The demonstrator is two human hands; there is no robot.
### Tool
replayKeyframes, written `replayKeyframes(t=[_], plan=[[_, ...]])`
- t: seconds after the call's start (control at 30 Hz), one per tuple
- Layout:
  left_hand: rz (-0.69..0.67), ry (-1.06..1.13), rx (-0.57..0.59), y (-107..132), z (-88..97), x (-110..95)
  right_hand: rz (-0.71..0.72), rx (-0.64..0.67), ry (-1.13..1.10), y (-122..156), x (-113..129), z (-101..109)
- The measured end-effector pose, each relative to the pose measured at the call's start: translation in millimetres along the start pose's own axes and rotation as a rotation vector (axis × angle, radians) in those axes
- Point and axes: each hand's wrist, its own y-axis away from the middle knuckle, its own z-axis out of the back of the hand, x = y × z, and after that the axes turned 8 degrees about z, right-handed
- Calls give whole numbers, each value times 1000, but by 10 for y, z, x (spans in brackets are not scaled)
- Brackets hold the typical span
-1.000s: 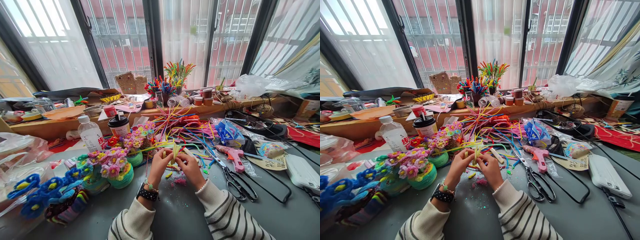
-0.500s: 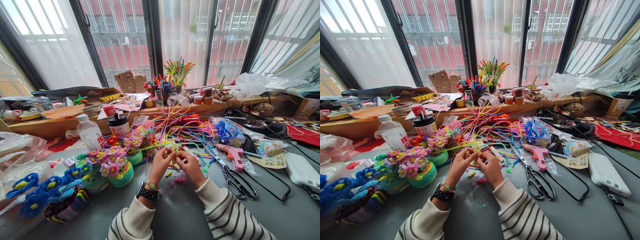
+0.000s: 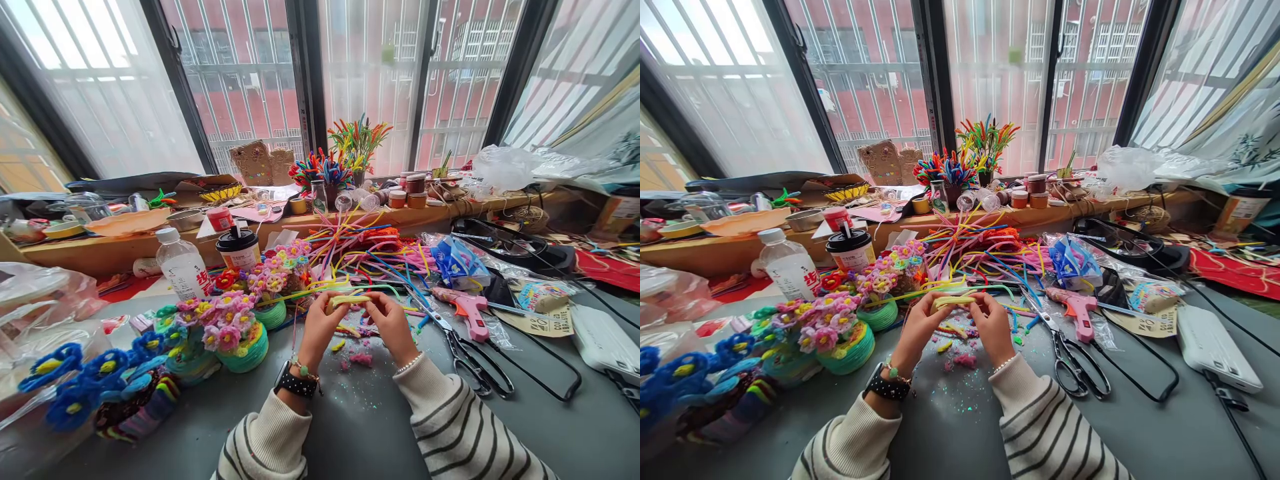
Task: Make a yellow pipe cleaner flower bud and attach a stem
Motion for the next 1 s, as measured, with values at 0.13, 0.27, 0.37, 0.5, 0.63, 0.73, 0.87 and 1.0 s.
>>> replayKeyframes(t=[0.13,0.27,0.37,0.5,0.63,0.73,0.87,1.0], plan=[[-90,-146,-198,-19,46,37,228,-62,297,-16,54,71],[-240,-193,-243,12,51,14,344,-62,392,-11,94,88],[-279,-240,-80,58,17,-28,368,1,345,4,110,78],[-297,-319,-19,76,-11,-51,358,54,250,25,133,57],[-332,-364,17,53,-14,-22,300,38,184,34,136,43],[-313,-361,57,42,-23,13,276,21,169,37,129,37],[-242,-291,113,41,-40,37,263,10,170,42,122,28],[-168,-215,171,42,-54,15,236,-8,152,43,115,22]])
